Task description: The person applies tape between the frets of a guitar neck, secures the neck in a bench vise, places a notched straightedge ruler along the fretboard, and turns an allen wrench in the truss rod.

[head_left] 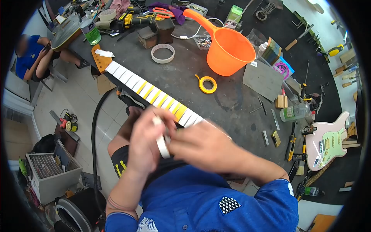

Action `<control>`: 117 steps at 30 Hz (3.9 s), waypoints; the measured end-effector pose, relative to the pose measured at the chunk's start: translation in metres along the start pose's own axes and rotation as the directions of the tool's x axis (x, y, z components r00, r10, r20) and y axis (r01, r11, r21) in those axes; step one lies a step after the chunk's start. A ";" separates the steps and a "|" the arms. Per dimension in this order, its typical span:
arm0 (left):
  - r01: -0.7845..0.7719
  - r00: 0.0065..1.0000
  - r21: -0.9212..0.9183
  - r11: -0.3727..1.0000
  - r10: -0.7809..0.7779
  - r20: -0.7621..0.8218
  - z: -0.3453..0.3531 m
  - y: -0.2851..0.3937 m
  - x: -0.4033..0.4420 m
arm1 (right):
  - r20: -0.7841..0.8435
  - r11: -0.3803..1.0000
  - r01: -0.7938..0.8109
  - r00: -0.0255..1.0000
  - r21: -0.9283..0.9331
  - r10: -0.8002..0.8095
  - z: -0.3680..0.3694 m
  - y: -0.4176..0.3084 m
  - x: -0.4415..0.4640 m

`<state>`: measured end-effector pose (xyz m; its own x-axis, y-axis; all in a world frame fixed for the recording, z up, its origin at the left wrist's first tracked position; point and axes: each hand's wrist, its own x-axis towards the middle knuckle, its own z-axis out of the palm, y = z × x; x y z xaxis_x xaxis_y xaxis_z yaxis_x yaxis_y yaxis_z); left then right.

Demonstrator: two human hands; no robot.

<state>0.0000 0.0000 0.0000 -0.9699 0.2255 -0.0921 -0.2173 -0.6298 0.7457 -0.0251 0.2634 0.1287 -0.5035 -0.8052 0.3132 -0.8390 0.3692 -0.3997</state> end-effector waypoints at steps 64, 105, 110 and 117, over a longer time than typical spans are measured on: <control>-0.397 0.887 0.673 0.624 0.450 0.107 0.081 -0.026 0.093 | -0.045 0.961 -0.210 0.978 -0.182 0.205 -0.003 0.090 -0.090; -0.307 0.926 0.662 0.684 0.374 0.043 0.095 -0.013 0.087 | 0.151 0.998 0.019 0.989 -0.060 -0.010 0.014 0.055 -0.068; -0.395 0.896 0.617 0.681 0.433 0.096 0.085 -0.025 0.093 | 0.103 0.999 0.012 0.995 -0.037 -0.008 0.013 0.061 -0.076; -0.357 0.916 0.611 0.707 0.394 0.080 0.085 -0.025 0.094 | 0.024 0.979 -0.048 0.998 -0.198 0.054 0.009 0.069 -0.086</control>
<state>-0.0763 0.0999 0.0288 -0.9648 0.0183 0.2623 0.2604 -0.0716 0.9628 -0.0378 0.3537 0.0671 -0.5431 -0.7949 0.2704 -0.8379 0.4925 -0.2354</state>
